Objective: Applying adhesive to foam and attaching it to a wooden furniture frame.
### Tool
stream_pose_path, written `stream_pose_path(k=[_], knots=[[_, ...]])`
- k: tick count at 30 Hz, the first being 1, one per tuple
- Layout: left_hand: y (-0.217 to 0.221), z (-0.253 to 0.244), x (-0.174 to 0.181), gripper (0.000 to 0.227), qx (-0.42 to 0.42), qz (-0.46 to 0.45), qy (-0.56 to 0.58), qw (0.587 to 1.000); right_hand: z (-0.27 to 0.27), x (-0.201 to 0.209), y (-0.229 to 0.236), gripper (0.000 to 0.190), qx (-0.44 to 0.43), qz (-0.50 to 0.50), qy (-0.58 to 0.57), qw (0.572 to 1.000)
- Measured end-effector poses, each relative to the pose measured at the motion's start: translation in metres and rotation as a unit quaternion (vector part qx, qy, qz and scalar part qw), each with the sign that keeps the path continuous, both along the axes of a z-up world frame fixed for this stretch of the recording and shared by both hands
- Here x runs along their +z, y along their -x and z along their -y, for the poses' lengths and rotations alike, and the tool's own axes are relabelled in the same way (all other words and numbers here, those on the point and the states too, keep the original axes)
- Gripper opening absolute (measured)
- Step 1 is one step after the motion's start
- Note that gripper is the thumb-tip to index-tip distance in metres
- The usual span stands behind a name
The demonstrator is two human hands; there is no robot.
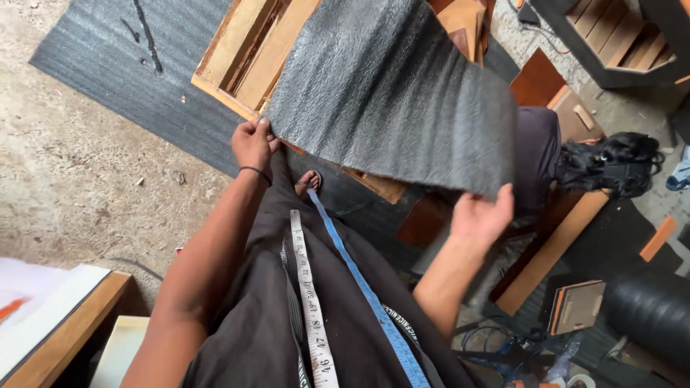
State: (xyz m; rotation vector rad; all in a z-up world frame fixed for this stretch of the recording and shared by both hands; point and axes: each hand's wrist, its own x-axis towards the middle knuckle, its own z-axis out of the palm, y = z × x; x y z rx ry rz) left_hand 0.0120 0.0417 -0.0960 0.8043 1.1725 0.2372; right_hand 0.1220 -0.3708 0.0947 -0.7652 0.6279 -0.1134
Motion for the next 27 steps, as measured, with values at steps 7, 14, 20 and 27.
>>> stream_pose_path(k=[7,14,20,27], knots=[[0.014,0.016,-0.027,0.023,-0.007,0.088,-0.04,0.995,-0.076,0.108,0.003,0.051,-0.029,0.193,0.235,0.952],[0.005,0.022,0.027,0.019,-0.075,0.013,-0.016,0.997,-0.066,0.126,0.043,0.043,-0.057,0.225,0.388,0.892],[0.018,0.009,0.04,0.017,-0.017,0.052,0.128,0.99,-0.064,0.128,0.061,0.041,-0.066,0.221,0.439,0.868],[0.014,-0.01,0.077,0.021,-0.182,-0.055,-0.076,0.979,-0.058,0.129,0.069,0.027,-0.049,0.177,0.502,0.845]])
